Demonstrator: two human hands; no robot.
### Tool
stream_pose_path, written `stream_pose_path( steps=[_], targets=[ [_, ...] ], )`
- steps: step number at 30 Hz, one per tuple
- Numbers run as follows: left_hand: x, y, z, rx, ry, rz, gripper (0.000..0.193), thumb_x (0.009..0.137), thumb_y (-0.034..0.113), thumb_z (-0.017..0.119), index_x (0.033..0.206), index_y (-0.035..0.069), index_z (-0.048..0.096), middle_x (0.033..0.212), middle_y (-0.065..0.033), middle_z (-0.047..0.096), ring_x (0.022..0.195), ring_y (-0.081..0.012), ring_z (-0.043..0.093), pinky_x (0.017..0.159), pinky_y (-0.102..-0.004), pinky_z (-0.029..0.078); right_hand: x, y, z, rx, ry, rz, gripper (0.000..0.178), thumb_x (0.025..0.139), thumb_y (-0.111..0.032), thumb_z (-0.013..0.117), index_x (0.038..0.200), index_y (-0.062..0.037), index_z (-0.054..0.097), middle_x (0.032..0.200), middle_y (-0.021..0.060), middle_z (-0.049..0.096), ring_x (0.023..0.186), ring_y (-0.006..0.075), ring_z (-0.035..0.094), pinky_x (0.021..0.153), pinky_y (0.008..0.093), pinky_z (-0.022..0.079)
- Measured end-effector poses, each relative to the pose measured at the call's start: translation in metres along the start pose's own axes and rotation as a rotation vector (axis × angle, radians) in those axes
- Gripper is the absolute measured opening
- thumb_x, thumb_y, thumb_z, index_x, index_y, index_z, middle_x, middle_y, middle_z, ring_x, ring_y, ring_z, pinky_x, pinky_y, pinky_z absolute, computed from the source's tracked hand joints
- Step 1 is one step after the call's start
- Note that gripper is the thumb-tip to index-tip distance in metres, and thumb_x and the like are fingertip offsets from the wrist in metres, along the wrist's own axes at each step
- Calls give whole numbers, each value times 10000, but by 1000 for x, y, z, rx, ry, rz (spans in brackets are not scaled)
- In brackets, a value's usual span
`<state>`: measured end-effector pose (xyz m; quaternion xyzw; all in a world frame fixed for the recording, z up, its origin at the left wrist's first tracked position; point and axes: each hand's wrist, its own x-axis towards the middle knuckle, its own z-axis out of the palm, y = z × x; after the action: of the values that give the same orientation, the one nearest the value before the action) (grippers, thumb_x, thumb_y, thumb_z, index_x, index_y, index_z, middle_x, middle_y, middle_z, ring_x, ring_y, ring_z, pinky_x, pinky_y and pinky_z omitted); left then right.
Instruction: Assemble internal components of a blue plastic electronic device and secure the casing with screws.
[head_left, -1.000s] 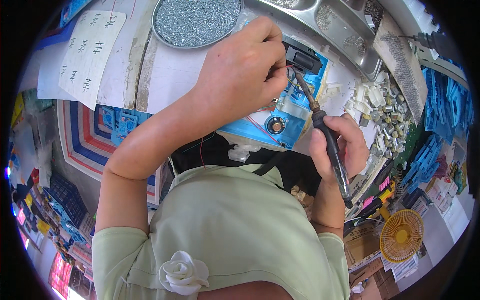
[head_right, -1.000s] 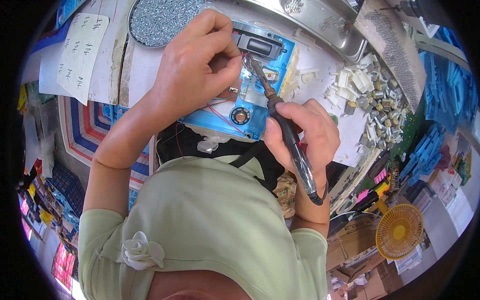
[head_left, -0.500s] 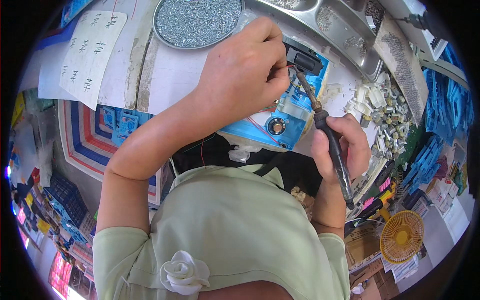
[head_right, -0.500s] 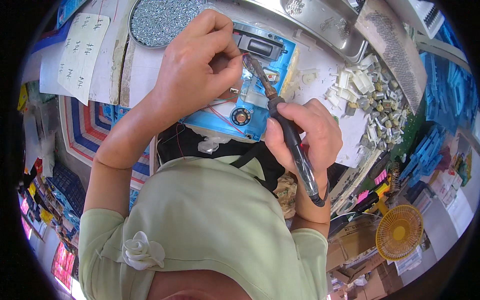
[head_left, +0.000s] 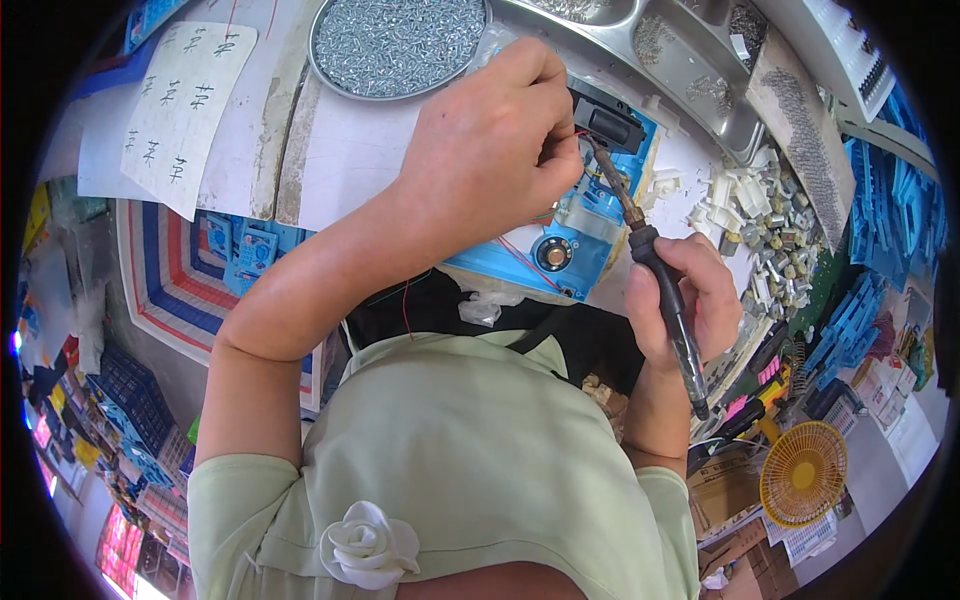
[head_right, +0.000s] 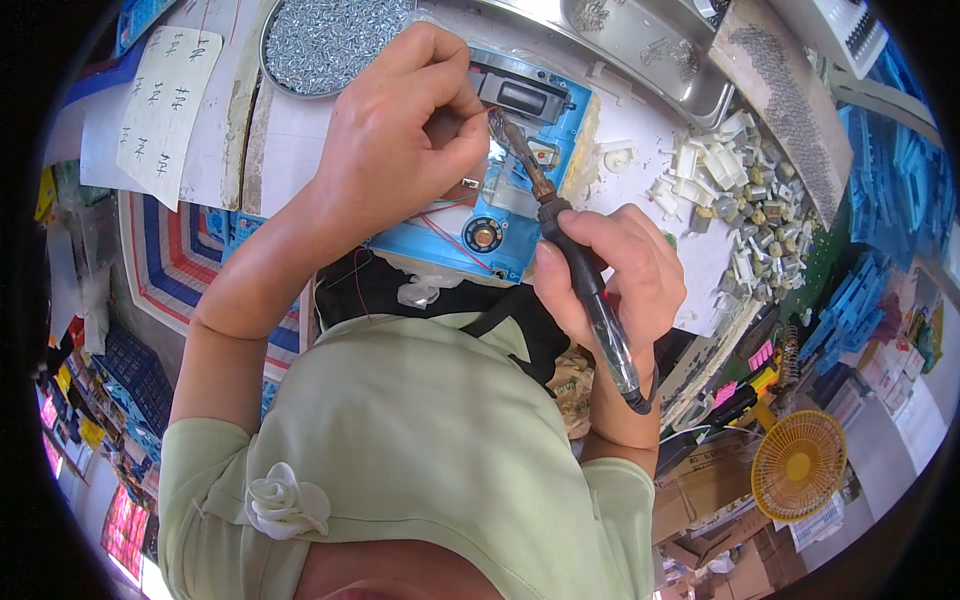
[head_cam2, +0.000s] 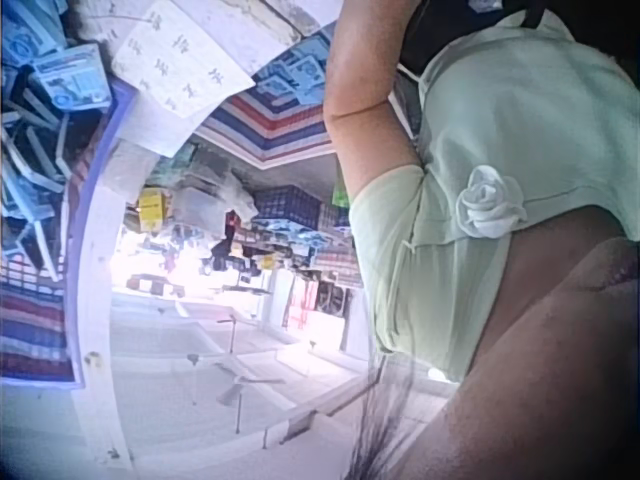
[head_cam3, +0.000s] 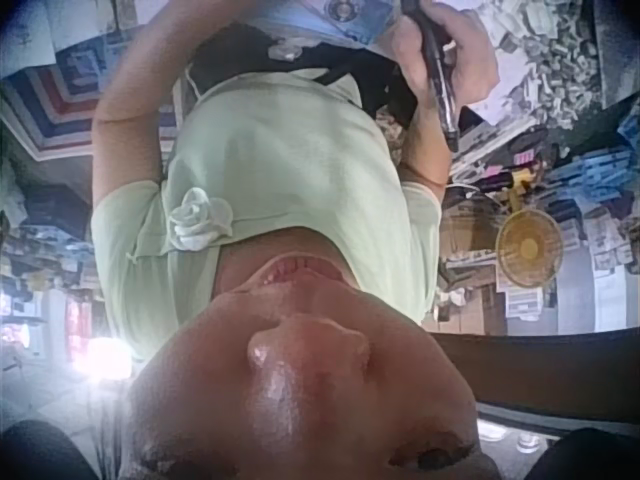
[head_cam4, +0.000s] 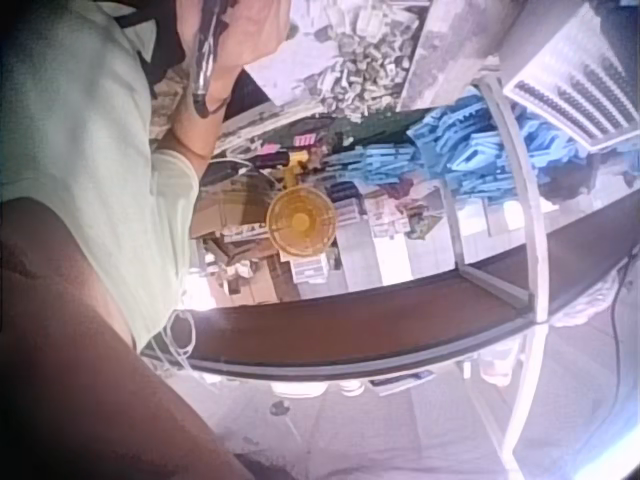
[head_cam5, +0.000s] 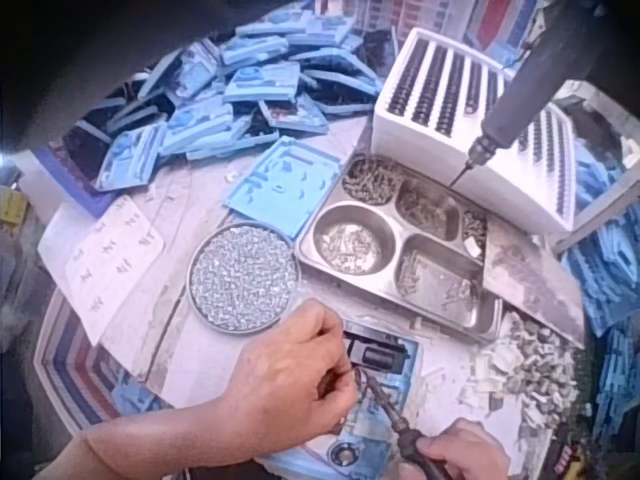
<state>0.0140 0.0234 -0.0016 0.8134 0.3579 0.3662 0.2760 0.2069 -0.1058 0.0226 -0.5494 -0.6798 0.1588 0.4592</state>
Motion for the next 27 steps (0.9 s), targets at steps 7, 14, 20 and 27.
stream_pose_path(
  steps=[7,14,20,27],
  targets=[
    [0,-1,-2,-31,-10,29,113,721,0,734,775,2,635,913,-79,573,730,-239,615,633,-325,524,-4,2,-2,0,9,7,347,793,-68,825,1074,-12,631,672,75,619,513,181,515,483,291,382],
    [-2,-2,-6,-6,-56,45,110,730,-3,732,786,-1,637,924,-82,572,731,-240,620,637,-329,529,-2,2,-1,-32,-10,16,321,787,-73,823,1052,-14,652,671,67,613,506,176,507,476,293,379],
    [1,1,-3,0,-50,-1,106,727,1,730,776,4,636,924,-79,579,745,-239,624,628,-331,531,-2,5,3,11,25,-3,310,783,-71,825,1039,-16,659,673,59,607,512,172,504,476,287,373],
    [0,-2,-3,4,-40,33,112,728,5,737,780,2,638,922,-83,575,755,-253,618,650,-336,522,0,4,2,10,13,1,314,781,-62,829,1039,-12,657,680,57,608,514,168,500,476,284,368]
  ],
)
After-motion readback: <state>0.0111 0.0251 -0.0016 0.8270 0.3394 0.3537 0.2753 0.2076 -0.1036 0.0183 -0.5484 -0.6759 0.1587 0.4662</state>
